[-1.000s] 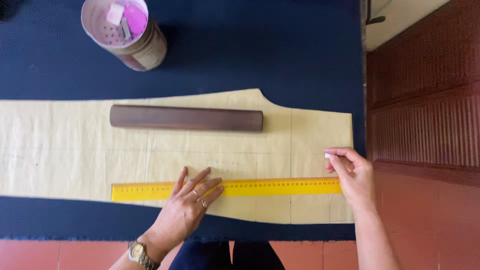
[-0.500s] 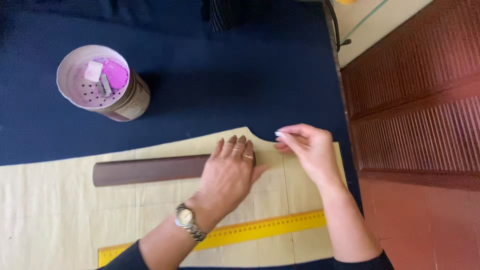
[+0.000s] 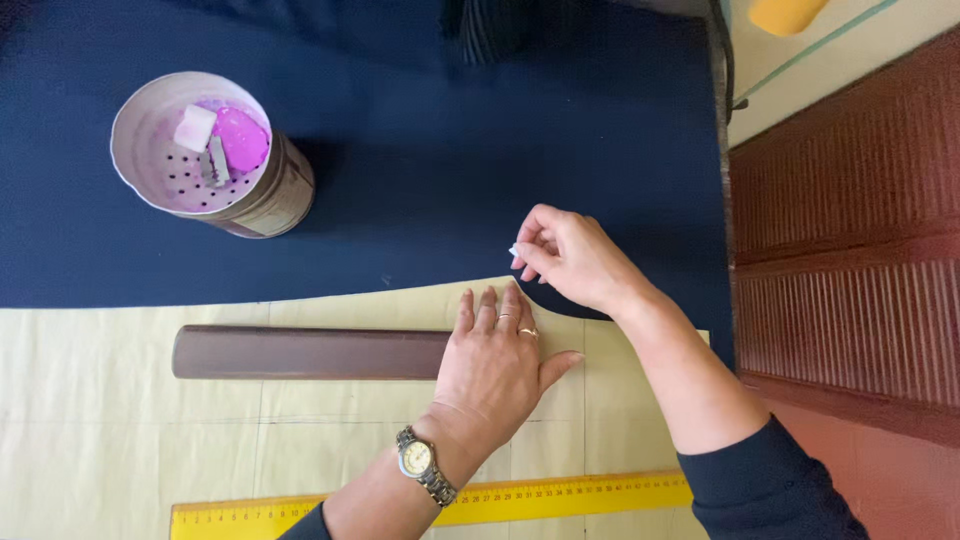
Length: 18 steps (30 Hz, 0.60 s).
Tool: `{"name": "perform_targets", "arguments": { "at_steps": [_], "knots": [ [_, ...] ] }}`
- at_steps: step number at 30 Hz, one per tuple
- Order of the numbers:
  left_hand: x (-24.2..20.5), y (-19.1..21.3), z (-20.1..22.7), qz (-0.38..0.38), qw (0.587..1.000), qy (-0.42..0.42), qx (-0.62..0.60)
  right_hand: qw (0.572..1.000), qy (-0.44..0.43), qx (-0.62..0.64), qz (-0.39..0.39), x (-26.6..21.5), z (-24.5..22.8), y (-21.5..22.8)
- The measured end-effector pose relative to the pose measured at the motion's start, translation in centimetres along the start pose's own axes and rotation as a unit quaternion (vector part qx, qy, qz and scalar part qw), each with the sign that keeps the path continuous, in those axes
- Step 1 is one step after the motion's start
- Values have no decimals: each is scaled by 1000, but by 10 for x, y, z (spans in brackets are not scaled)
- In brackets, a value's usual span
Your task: The person aligns a yellow ruler along the edge of a paper pattern placed on dark blue fabric. Using a small white marking tool, they draw lines along the ruler's edge to transfer the pattern outline onto the fabric. The person repositions the ruler multiple times to mark different sections of the pattern edge.
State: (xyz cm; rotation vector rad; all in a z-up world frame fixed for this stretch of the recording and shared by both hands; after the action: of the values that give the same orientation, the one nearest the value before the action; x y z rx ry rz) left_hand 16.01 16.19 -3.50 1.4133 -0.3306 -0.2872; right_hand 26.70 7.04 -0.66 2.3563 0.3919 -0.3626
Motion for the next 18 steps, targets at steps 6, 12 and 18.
{"name": "perform_targets", "arguments": {
  "at_steps": [6, 12, 18],
  "knots": [
    [1, 0, -1, -26, 999, 13, -35, 995, 35, -78, -44, 8, -13, -9],
    [0, -2, -1, -4, 999, 21, -44, 981, 66, -168, -65, 12, -24, -11],
    [-1, -4, -1, 9, 999, 25, -38, 984, 61, -157, -66, 13, -21, -14]
  ]
}}
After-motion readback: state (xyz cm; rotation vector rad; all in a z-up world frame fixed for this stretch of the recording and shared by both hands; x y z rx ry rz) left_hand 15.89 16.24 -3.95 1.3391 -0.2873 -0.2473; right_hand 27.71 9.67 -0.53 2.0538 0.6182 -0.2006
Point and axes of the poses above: each hand's wrist, its own x-axis towards the middle knuckle, its own y-axis out of the back of the hand, z = x × y, the point moved 3 cm from there along x, towards the middle knuckle, and after that the axes turned 10 degrees about z, right-handed, at the moved point
